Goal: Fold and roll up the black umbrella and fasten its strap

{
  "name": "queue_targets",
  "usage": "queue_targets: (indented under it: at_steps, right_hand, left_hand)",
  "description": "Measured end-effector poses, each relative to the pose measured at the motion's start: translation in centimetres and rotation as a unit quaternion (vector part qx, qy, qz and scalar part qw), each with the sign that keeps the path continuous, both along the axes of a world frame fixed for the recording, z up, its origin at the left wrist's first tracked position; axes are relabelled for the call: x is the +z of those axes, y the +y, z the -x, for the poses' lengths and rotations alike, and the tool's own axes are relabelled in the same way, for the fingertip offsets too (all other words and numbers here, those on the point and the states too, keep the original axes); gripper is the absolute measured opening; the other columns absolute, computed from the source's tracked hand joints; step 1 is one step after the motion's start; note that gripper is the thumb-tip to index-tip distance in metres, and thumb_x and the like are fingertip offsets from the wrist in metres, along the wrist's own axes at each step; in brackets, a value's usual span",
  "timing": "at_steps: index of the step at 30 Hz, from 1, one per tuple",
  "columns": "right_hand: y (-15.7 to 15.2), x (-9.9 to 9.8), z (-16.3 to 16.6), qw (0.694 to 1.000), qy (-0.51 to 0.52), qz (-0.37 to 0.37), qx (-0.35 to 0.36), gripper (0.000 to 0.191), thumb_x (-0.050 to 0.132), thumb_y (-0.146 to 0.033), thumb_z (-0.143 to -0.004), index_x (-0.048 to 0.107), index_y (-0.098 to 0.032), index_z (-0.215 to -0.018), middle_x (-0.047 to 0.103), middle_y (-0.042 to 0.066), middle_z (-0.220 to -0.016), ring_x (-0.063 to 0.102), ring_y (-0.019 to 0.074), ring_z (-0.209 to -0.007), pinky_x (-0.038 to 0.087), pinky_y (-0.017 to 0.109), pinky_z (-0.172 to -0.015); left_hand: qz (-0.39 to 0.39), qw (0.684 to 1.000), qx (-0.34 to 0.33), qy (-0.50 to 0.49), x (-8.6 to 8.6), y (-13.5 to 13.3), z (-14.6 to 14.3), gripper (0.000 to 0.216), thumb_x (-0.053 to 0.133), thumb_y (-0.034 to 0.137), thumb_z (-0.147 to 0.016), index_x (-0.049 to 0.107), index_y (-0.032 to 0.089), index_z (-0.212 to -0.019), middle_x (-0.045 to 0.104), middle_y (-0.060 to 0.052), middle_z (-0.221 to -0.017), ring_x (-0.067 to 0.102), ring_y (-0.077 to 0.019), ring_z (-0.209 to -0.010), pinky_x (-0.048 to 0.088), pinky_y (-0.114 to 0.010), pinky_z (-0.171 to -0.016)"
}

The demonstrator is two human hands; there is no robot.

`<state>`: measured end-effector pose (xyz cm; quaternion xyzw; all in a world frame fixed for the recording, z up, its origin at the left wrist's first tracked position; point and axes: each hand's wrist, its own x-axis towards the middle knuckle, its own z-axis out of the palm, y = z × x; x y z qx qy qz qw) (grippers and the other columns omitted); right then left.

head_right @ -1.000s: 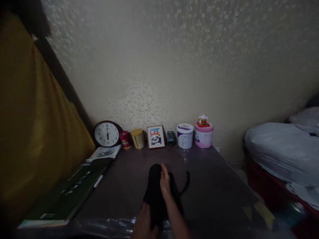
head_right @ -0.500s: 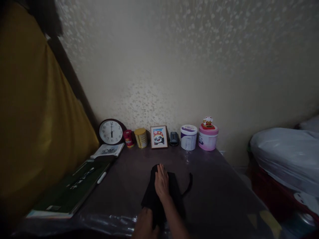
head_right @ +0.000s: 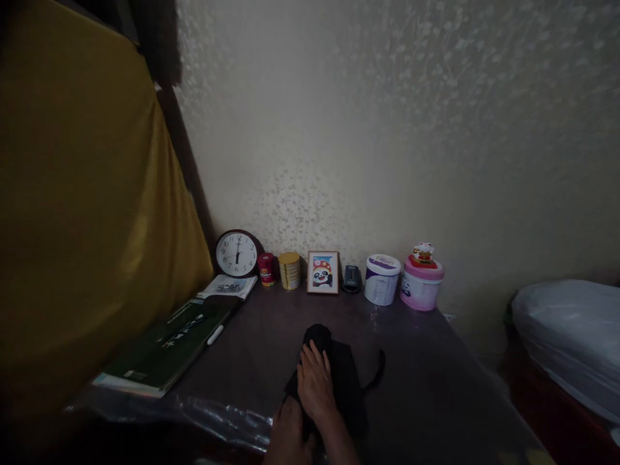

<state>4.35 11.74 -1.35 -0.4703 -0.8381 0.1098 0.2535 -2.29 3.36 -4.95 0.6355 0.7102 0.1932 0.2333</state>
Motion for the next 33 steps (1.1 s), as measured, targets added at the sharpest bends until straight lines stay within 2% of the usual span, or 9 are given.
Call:
queue_targets:
  at_steps: [4,8,10,14,19,22,27,30,33]
  right_hand:
    - [-1.9,-0.1,-0.4,0.999,0.026,-0.012,0.022,0.039,0.031,-0.016,-0.086,0.06,-0.018,-0.112,0.055,0.004,-0.125,0.035,0.0184,-0.128,0.02,0.044,-0.109]
    - [-4.0,0.3,-0.8,0.999,0.031,-0.006,0.034,0.039,0.031,-0.013,-0.086,0.061,-0.02,-0.11,0.057,0.003,-0.123,0.036,0.0167,-0.127,0.021,0.043,-0.109]
    - [-5.0,0.8,-1.0,0.998,0.026,-0.001,0.049,0.039,0.033,-0.014,-0.086,0.059,-0.021,-0.114,0.057,0.003,-0.123,0.035,0.0166,-0.127,0.022,0.042,-0.109]
    - [-6.4,1.6,-1.4,0.998,0.024,-0.003,0.066,0.038,0.035,-0.015,-0.087,0.054,-0.021,-0.119,0.059,0.004,-0.12,0.035,0.0158,-0.127,0.022,0.04,-0.109]
    - [-6.8,1.3,-1.6,0.996,0.049,0.011,0.075,0.036,0.035,-0.014,-0.087,0.056,-0.023,-0.115,0.061,0.003,-0.115,0.035,0.0155,-0.127,0.019,0.041,-0.11]
    - [-7.0,0.9,-1.4,0.994,0.063,0.016,0.092,0.038,0.04,-0.014,-0.085,0.052,-0.023,-0.12,0.06,0.004,-0.118,0.039,0.0145,-0.124,0.018,0.04,-0.111]
    - [-8.9,1.3,-1.9,0.987,0.078,0.04,0.134,0.034,0.045,-0.019,-0.084,0.057,-0.026,-0.115,0.059,0.004,-0.12,0.045,0.018,-0.119,0.025,0.041,-0.107]
    - [-9.8,1.9,-3.3,0.974,0.15,0.071,0.157,0.021,0.049,-0.024,-0.084,0.067,-0.027,-0.093,0.068,0.001,-0.1,0.057,0.017,-0.102,0.039,0.033,-0.097]
    - [-8.7,2.2,-4.9,0.954,0.254,0.116,0.111,0.026,0.044,-0.03,-0.087,0.068,-0.023,-0.079,0.069,0.0,-0.079,0.062,0.0135,-0.076,0.048,0.024,-0.075]
  left_hand:
    - [-0.034,0.998,0.006,-0.056,-0.2,-0.3,0.5,0.076,0.044,0.03,-0.068,0.025,-0.001,-0.134,0.026,-0.019,-0.143,0.019,-0.0263,-0.135,0.013,-0.039,-0.111]
    - [-0.081,0.989,0.004,-0.126,-0.4,-1.1,1.0,0.094,0.048,0.032,-0.069,-0.007,-0.003,-0.137,0.014,-0.021,-0.146,0.018,-0.022,-0.135,0.019,-0.037,-0.11]
    - [-0.114,0.984,-0.012,-0.135,-0.4,-1.5,1.1,0.097,0.051,0.029,-0.068,-0.012,0.0,-0.136,0.008,-0.019,-0.148,0.012,-0.0203,-0.136,0.018,-0.036,-0.111]
    - [-0.115,0.985,-0.052,-0.114,-0.3,-2.1,2.1,0.095,0.056,0.029,-0.064,0.003,0.003,-0.138,-0.004,-0.016,-0.149,-0.005,-0.0227,-0.137,0.014,-0.038,-0.111]
    - [-0.017,0.963,-0.109,-0.248,1.6,-1.8,4.9,0.079,0.049,0.022,-0.067,0.017,0.011,-0.138,0.016,-0.01,-0.148,0.016,-0.0161,-0.136,0.019,-0.032,-0.111]
    - [-0.057,0.965,-0.071,-0.244,4.0,-0.7,5.2,0.055,0.039,0.033,-0.081,0.035,0.016,-0.132,0.026,-0.005,-0.146,0.021,-0.0146,-0.134,0.018,-0.033,-0.111]
    - [-0.045,0.971,-0.112,-0.207,5.7,1.4,3.4,0.052,0.036,0.047,-0.083,0.046,0.018,-0.125,0.037,-0.005,-0.14,0.026,-0.0161,-0.133,0.02,-0.036,-0.111]
    - [-0.041,0.968,-0.126,-0.211,5.2,1.6,3.1,0.054,0.031,0.048,-0.085,0.042,0.017,-0.128,0.029,-0.006,-0.144,0.024,-0.0146,-0.133,0.019,-0.034,-0.112]
    - [-0.037,0.967,-0.138,-0.213,4.3,1.2,3.0,0.056,0.026,0.047,-0.087,0.03,0.018,-0.135,0.018,-0.004,-0.147,0.017,-0.013,-0.135,0.017,-0.033,-0.112]
